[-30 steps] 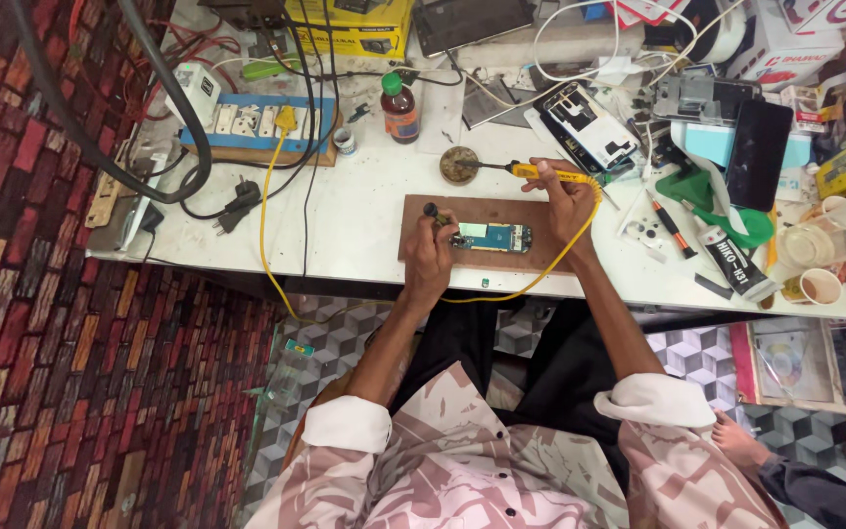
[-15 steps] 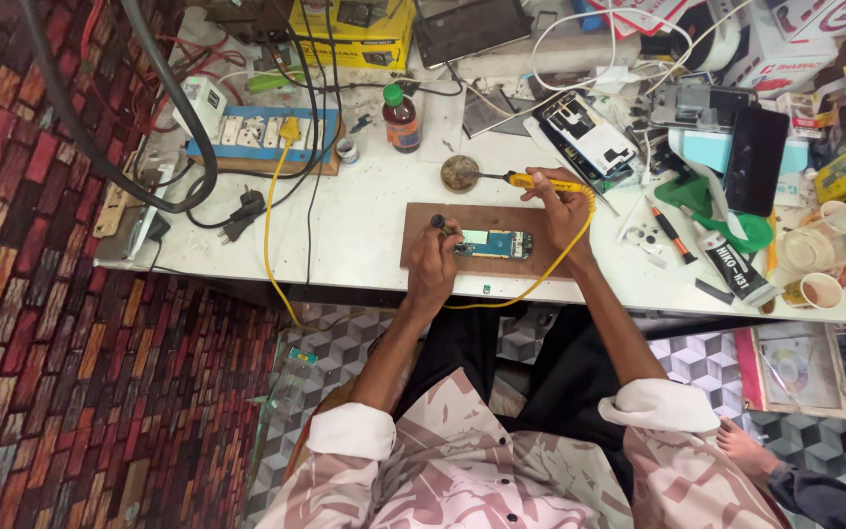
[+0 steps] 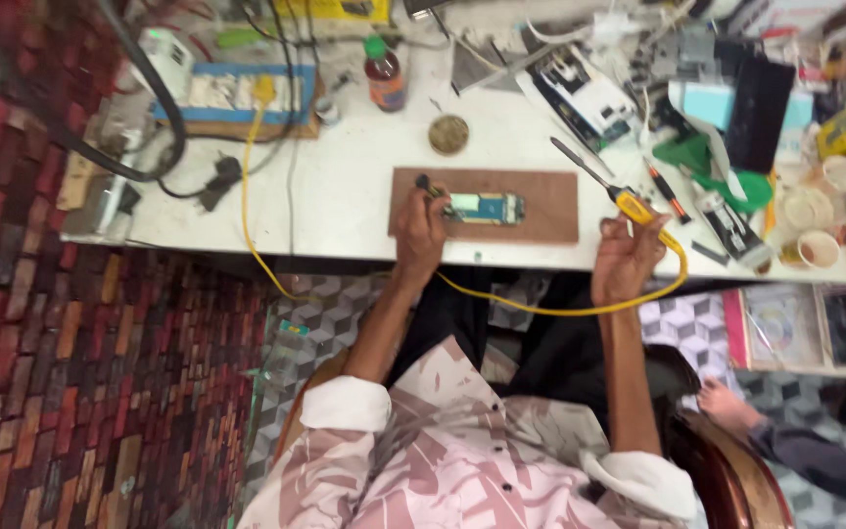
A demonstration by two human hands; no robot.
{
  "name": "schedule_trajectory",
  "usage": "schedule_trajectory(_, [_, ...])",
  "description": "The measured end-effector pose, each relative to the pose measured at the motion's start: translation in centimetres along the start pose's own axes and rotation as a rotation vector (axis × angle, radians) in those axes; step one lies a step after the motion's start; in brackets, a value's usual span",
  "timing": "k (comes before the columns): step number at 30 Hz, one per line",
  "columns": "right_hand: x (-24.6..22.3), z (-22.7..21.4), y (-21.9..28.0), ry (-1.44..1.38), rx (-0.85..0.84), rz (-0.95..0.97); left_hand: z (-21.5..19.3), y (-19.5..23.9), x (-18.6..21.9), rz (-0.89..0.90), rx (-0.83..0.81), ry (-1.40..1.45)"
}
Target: The person uses a soldering iron and a screwdriver to work on a small circuit board placed on a wooden block. They repeatedly apply heat to various points on the board while holding it steady with the screwdriver.
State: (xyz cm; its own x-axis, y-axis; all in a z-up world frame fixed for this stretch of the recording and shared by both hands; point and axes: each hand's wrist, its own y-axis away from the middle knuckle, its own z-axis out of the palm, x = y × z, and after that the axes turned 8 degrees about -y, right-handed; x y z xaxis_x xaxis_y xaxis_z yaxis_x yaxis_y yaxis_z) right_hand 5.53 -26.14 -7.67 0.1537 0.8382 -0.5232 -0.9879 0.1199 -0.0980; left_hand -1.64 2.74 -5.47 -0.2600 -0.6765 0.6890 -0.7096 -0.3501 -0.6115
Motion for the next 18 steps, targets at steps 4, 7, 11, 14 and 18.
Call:
schedule_trajectory(4, [1.2,-1.1,0.0,0.064,0.106,-0.058,0.1,0.3,-0.6,0.029,-0.002,-0.031])
schedule_trajectory(7, [1.8,-1.2,-0.7,0.097,0.167,-0.104,0.4,0.6,-0.7,0.015,0.001,-0.045])
schedule_trajectory(11, [2.2,-1.0,-0.8,0.021,0.169,-0.134,0.4,0.3,-0.7,-0.012,-0.004,0.019])
schedule_trajectory(14, [2.3,-0.5,-0.7,0.041,0.236,-0.107,0.3,0.2,-0.7,-0.032,-0.013,0.043])
schedule_trajectory(18, [2.6,0.2,-0.9,0.13,0.231,-0.099,0.5,0.0,-0.8,-0.053,-0.014,0.004])
